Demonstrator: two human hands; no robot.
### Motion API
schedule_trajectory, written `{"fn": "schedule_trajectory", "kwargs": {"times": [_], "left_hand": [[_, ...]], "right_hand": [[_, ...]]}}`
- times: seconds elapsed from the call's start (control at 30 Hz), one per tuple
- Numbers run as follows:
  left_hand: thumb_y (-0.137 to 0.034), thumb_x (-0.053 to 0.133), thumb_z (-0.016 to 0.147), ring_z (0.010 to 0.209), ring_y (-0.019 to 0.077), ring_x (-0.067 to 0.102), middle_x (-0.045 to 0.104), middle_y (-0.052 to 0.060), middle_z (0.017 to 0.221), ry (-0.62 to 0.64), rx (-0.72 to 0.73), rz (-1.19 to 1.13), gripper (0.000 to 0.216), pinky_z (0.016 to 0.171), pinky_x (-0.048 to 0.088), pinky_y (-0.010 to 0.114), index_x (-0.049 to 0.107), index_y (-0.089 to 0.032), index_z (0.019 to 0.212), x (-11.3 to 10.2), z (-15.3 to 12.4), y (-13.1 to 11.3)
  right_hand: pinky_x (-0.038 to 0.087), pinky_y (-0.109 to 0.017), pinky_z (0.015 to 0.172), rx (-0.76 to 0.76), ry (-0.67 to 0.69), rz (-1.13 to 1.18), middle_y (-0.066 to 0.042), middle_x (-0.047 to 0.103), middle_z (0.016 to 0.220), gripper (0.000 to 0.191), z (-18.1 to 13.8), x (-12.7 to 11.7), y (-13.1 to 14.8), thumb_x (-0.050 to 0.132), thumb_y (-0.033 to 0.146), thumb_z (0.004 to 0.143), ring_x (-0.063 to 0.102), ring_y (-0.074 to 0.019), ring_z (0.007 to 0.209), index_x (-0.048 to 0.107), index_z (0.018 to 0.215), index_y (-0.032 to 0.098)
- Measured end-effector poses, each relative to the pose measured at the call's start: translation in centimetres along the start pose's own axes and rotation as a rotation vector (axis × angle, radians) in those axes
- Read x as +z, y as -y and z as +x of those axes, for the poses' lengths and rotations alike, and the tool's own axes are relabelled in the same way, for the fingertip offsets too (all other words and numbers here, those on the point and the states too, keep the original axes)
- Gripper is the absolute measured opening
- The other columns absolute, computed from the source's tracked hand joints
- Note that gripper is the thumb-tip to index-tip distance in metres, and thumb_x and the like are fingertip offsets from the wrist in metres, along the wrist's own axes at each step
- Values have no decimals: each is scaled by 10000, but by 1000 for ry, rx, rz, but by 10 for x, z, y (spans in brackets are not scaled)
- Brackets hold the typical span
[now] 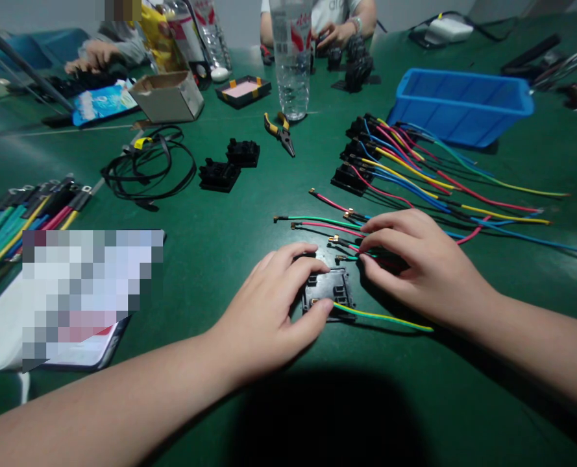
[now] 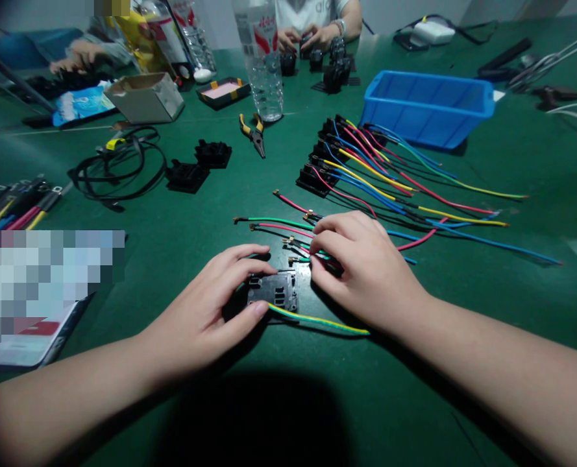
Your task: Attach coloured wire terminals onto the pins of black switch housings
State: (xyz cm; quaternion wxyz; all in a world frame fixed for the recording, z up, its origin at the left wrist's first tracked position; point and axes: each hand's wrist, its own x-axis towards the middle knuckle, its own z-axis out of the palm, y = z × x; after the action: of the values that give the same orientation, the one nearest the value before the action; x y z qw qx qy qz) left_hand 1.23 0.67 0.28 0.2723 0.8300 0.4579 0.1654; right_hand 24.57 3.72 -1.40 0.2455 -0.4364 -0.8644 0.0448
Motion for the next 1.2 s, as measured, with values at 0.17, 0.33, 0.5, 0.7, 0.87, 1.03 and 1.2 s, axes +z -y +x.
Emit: {"fn": "schedule_trajectory", "kwargs": {"times": [0.17, 0.33, 0.5, 0.7, 0.87, 1.03, 1.2], "left_hand": [[-304, 511, 890, 1279, 236, 436, 480, 95, 1372, 5, 5, 3, 292, 1070, 368, 431, 554, -207, 1162, -1, -1, 0], [-305, 517, 888, 1287, 225, 425, 462, 93, 1387, 11, -4, 0, 320, 1078, 356, 412, 541, -198, 1188, 0, -1, 0], [-306, 510, 891, 1279, 227, 433, 466, 95, 1386, -2, 6, -5, 318, 1076, 357, 419, 542, -198, 1188, 0, -1, 2], [-317, 509, 890, 1275, 242, 440, 480, 100, 1379, 7, 4, 4, 305, 1067, 368, 437, 552, -205, 1171, 0, 0, 2], [-315, 510, 889, 1272, 243, 442, 485, 100, 1374, 1, 10, 8, 305, 1063, 369, 438, 554, -204, 1170, 1, 0, 1], [-311, 508, 890, 1268, 236, 442, 487, 99, 1365, 0, 11, 5, 314, 1066, 363, 426, 554, -196, 1178, 1, -1, 1], [-312, 504, 893, 1267, 232, 440, 486, 94, 1366, 8, 5, 6, 316, 1069, 360, 423, 553, -197, 1183, 0, -1, 1]], "right_hand": [[461, -439, 846, -23, -11, 19, -102, 645, 1043, 86, 1, -2, 2, 565, 230, 861, 571, -247, 989, 633, 890, 188], [453, -430, 846, -100, -19, 38, -109, 644, 1050, 72, 0, -5, 6, 580, 195, 853, 572, -245, 999, 622, 911, 189], [434, -395, 779, -105, -18, 44, -80, 667, 938, 61, 0, -5, 7, 559, 205, 865, 584, -220, 894, 612, 896, 199], [386, -365, 684, -58, 48, -10, -34, 653, 785, 101, 0, -4, 5, 523, 238, 896, 546, -187, 734, 614, 906, 197], [386, -371, 705, -29, 65, -20, -47, 672, 847, 118, 0, -2, 2, 513, 221, 900, 555, -206, 793, 620, 946, 198], [389, -379, 734, -32, 82, -12, -53, 666, 881, 140, -1, -1, 0, 500, 166, 880, 548, -212, 822, 614, 956, 192], [398, -398, 762, -64, 73, -3, -78, 663, 946, 146, -1, -2, 0, 516, 129, 845, 557, -236, 880, 634, 907, 187]]}}
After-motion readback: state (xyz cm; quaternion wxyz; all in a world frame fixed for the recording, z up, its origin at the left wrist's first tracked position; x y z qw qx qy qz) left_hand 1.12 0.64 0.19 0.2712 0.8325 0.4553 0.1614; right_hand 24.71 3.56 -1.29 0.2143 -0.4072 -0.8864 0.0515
